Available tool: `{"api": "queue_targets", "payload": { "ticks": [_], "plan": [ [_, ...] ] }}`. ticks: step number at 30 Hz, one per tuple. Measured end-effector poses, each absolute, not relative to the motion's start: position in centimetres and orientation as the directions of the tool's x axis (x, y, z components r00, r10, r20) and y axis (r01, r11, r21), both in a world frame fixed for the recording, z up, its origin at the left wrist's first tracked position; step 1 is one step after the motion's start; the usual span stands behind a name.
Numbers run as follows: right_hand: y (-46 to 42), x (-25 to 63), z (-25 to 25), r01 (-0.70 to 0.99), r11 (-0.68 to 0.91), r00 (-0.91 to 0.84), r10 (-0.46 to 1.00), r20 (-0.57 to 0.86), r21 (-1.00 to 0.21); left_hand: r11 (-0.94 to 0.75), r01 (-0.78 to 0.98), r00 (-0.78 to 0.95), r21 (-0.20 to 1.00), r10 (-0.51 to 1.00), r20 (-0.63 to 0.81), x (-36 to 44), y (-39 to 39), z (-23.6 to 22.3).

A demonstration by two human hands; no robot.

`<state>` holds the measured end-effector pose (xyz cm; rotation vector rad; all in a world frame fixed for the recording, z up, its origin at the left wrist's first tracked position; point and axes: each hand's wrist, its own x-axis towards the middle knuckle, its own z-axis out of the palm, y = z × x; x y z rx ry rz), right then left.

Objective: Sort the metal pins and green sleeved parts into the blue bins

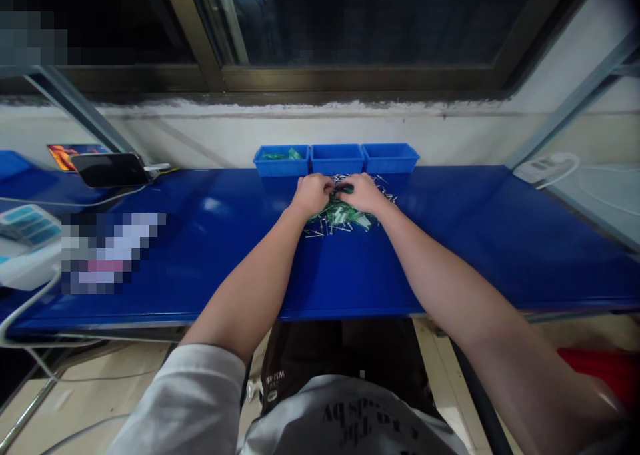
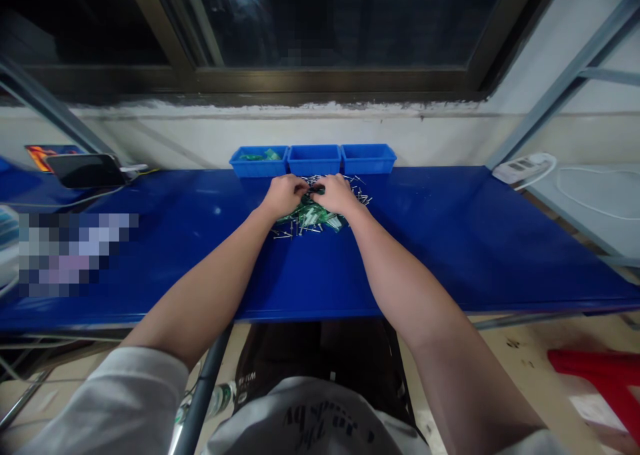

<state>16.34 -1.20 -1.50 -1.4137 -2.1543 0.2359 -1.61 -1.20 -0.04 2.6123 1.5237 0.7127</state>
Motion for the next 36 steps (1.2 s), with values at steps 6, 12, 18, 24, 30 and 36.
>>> {"api": "queue_targets", "payload": {
  "ticks": [6,12,18,24,30,36],
  "plan": [
    [-1.4,16.1,-1.4,0.812,0.453,-0.288,0.86,0.421,-0.37,-0.608,0.736,0.429,0.297,0.759,0.49,-1.5,-0.8,-0.4],
    [-1.5,16.1,-0.9,0.724,0.494,-0.248,0.838,0.486,-0.482,-0.598,0.724,0.378,0.344,0.761,0.528,-1.5,-0.8,-0.4],
    [-1.2,16.3,-0.9,0.523,0.481,-0.118,0.858,0.499,-0.703,-0.572,0.758,0.368,0.313,0.771,0.519,-1.6,-0.7,-0.4],
    [-0.8,16.3,-1.2,0.332,0.476,-0.069,0.873,0.482,-0.814,-0.567,0.76,0.371,0.319,0.781,0.503,-1.5,-0.8,-0.4],
    [-0.3,16.6,-1.1,0.29,0.451,0.032,0.877,0.48,-0.844,-0.541,0.768,0.343,0.344,0.8,0.492,-1.5,-1.1,-0.2],
    [1.8,18.3,-2.0,0.305,0.345,0.185,0.893,0.411,-0.888,-0.504,0.791,0.322,0.347,0.825,0.464,-1.5,-1.1,-0.3]
  ]
}}
